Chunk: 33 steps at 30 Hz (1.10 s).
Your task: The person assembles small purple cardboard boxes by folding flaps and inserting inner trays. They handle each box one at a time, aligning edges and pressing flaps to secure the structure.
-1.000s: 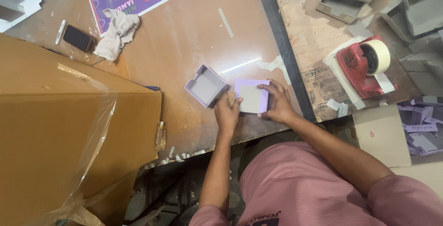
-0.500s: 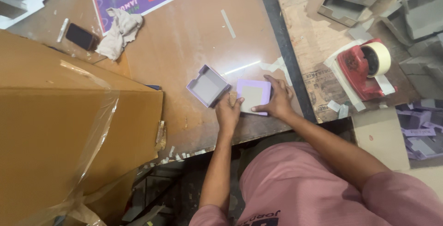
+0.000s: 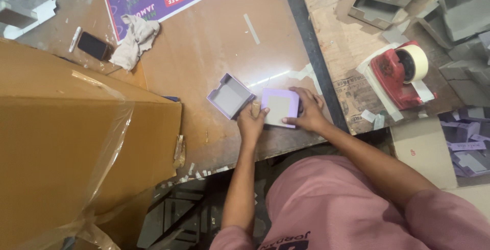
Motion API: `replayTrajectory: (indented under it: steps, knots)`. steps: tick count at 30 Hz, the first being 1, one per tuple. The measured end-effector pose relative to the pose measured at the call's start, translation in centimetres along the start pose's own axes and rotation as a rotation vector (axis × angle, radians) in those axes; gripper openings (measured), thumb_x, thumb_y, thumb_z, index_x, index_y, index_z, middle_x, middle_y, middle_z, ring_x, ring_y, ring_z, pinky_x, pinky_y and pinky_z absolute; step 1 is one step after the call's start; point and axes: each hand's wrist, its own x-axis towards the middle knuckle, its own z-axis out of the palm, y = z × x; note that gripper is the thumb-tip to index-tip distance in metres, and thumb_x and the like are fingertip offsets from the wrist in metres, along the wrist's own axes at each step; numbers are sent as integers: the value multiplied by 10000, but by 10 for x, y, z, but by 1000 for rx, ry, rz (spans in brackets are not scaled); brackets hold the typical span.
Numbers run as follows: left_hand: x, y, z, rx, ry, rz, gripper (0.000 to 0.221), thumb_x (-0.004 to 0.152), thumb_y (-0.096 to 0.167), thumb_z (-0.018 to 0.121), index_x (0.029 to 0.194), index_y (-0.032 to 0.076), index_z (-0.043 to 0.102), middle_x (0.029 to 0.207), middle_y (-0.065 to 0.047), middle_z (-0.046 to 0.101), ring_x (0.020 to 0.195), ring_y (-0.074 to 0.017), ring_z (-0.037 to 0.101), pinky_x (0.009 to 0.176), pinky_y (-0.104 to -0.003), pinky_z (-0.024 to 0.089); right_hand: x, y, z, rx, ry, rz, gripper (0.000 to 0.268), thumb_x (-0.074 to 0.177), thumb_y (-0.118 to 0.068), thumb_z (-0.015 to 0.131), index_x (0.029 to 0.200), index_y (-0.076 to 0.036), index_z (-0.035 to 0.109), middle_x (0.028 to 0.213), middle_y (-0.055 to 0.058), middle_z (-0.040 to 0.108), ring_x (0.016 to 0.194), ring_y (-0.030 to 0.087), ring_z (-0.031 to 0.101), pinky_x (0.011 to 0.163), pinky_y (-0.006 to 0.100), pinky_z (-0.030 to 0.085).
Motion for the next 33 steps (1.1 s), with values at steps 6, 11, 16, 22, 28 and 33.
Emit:
replayTrajectory:
  steps: [6, 11, 16, 22, 28, 33]
  knots:
    - [13, -19, -6, -95, -118, -156, 279, 785, 217, 864, 939, 3, 773, 840, -107, 783, 739, -179, 719, 705, -319, 553, -4, -18, -8, -252, -135, -106, 1542, 384, -590, 1000, 1598, -61, 208, 1505, 316, 368, 1384, 447, 277, 1128, 603, 72]
    - [8, -28, -7, -496, -166, -229, 271, 852, 205, 776, 1031, 7, 730, 853, -48, 760, 746, -142, 690, 566, -306, 451, -17, -30, -35, -127, -87, -91, 1360, 520, -485, 939, 1571, -32, 205, 1488, 309, 388, 1400, 464, 323, 1165, 538, 216]
    - [-19, -23, -22, -108, 222, 50, 312, 986, 250, 794, 1079, -31, 696, 888, -192, 708, 764, -308, 703, 696, -405, 547, -67, 38, -66, 953, -350, 243, 988, 747, -409, 760, 1572, -44, 356, 1385, 177, 538, 1227, 328, 539, 1031, 446, 410]
    - [-27, 8, -15, 501, 36, -134, 684, 899, 250, 733, 1483, 113, 407, 959, -257, 749, 860, -466, 705, 754, -536, 529, -188, 148, -91, 1320, -279, 372, 840, 890, -420, 718, 1474, 114, 438, 1338, 259, 619, 1260, 373, 602, 1143, 504, 401]
    - [-14, 6, -12, 502, 148, 25, 703, 858, 210, 731, 1442, 70, 367, 980, -244, 744, 811, -478, 703, 716, -556, 530, -355, 175, -174, 1322, 119, 471, 955, 813, -395, 765, 1517, 119, 374, 1462, 300, 521, 1320, 450, 513, 1113, 610, 350]
    - [6, -5, -12, 451, 209, -59, 303, 925, 215, 723, 1161, 76, 593, 852, -261, 722, 813, -482, 696, 718, -568, 526, -391, 156, -190, 671, 530, 914, 732, 824, -329, 779, 1381, 65, 514, 1341, 238, 601, 1207, 387, 590, 1034, 519, 427]
